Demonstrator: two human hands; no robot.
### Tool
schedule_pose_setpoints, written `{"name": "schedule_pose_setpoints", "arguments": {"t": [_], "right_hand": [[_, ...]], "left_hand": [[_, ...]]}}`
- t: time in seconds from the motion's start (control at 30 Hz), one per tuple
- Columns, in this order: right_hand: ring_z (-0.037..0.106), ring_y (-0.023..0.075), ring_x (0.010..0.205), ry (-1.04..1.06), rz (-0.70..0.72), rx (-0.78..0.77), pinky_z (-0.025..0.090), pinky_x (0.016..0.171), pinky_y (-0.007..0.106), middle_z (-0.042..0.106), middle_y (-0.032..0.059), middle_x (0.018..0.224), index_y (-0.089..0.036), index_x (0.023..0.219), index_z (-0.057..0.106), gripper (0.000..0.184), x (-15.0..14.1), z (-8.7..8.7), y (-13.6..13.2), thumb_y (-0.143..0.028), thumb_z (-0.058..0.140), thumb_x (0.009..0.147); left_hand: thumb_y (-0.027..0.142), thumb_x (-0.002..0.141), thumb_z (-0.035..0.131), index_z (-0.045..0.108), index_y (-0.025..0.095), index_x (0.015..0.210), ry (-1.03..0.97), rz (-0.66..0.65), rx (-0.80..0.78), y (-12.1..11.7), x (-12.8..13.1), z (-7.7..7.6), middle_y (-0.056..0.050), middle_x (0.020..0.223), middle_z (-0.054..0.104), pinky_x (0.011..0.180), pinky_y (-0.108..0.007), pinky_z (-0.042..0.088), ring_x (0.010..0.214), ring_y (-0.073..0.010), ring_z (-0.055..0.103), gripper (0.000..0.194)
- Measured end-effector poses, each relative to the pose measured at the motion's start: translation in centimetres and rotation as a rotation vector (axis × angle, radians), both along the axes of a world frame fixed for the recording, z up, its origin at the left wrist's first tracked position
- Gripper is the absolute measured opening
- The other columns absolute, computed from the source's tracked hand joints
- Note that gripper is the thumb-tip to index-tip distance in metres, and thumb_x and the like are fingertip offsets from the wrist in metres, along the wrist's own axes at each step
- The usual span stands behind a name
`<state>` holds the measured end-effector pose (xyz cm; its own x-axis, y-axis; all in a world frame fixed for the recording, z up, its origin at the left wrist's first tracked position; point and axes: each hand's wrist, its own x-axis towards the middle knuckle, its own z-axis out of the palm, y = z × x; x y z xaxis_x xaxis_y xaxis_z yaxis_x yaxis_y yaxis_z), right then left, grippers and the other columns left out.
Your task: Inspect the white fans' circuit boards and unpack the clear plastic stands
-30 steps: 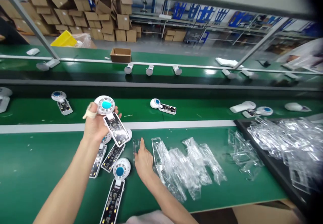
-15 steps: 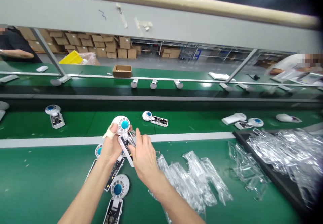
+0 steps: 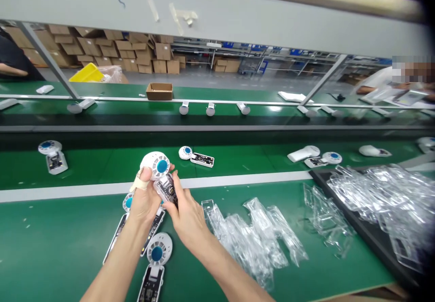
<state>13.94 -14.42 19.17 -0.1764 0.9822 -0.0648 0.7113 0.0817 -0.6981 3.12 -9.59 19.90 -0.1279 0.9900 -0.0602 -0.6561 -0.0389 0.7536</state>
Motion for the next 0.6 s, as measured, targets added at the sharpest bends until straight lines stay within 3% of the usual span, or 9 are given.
{"name": "schedule_pose_setpoints", "arguments": {"t": [0.1,0.23,0.33,0.4,0.47,0.5,0.6], "right_hand": [[0.055,0.0292,0.095,-0.06,-0.029,0.044,0.048,0.076,0.042,0.054,0.0087,0.1,-0.03,0.145,0.011,0.067,0.2,0.4,0.2,-0.03,0.048,0.089],[0.052,0.0282,0.098,-0.087,-0.031,0.171,0.046,0.083,0.043,0.053,0.0085,0.1,-0.034,0.142,0.023,0.065,0.5,0.4,0.2,-0.027,0.055,0.086],[0.05,0.0245,0.101,0.065,0.005,0.232,0.043,0.089,0.04,0.054,0.0064,0.104,-0.035,0.138,0.034,0.055,0.8,0.0,0.7,-0.029,0.053,0.087],[0.052,0.0201,0.101,0.285,-0.113,0.227,0.042,0.09,0.035,0.056,0.0048,0.105,-0.029,0.131,0.044,0.041,1.0,-0.5,1.6,-0.03,0.044,0.09],[0.057,0.0172,0.088,0.487,-0.317,0.157,0.044,0.081,0.03,0.061,0.0036,0.092,-0.021,0.109,0.061,0.033,1.0,-1.4,2.6,-0.03,0.034,0.093],[0.058,0.0164,0.08,0.557,-0.402,0.122,0.044,0.076,0.028,0.063,0.003,0.082,-0.019,0.094,0.066,0.038,0.9,-1.9,3.1,-0.03,0.03,0.093],[0.056,0.015,0.061,0.649,-0.492,0.108,0.042,0.064,0.026,0.059,0.001,0.059,-0.019,0.06,0.062,0.052,0.5,-3.4,3.8,-0.031,0.024,0.093]], "left_hand": [[0.054,0.062,0.072,0.065,0.018,0.097,0.049,-0.048,-0.005,0.1,0.0,-0.3,-0.01,0.099,0.07,0.083,-0.037,0.052,0.101,-0.0275,0.061,0.05],[0.043,0.056,0.08,0.066,0.015,0.102,0.304,-0.251,-0.236,-0.4,-0.6,-1.1,-0.013,0.105,0.068,0.077,-0.03,0.052,0.099,-0.0267,0.062,0.056],[0.042,0.058,0.078,0.069,0.015,0.092,0.41,-0.083,-0.25,-1.2,-0.7,-1.5,-0.01,0.102,0.068,0.077,-0.026,0.052,0.098,-0.0241,0.062,0.044],[0.042,0.062,0.076,0.068,0.018,0.089,0.453,0.015,-0.163,-1.9,-0.4,-1.5,-0.007,0.101,0.068,0.08,-0.025,0.051,0.1,-0.0226,0.061,0.037],[0.038,0.065,0.075,0.068,0.022,0.091,0.499,0.025,-0.086,-2.7,0.0,-1.5,-0.004,0.1,0.068,0.084,-0.026,0.05,0.102,-0.0228,0.06,0.031],[0.035,0.065,0.075,0.067,0.023,0.091,0.509,0.033,-0.062,-3.1,0.3,-1.6,-0.003,0.101,0.067,0.087,-0.028,0.05,0.103,-0.0232,0.06,0.03],[0.03,0.065,0.075,0.065,0.028,0.093,0.457,0.027,-0.091,-4.2,1.2,-2.0,0.001,0.104,0.066,0.095,-0.029,0.045,0.109,-0.0227,0.056,0.029]]}}
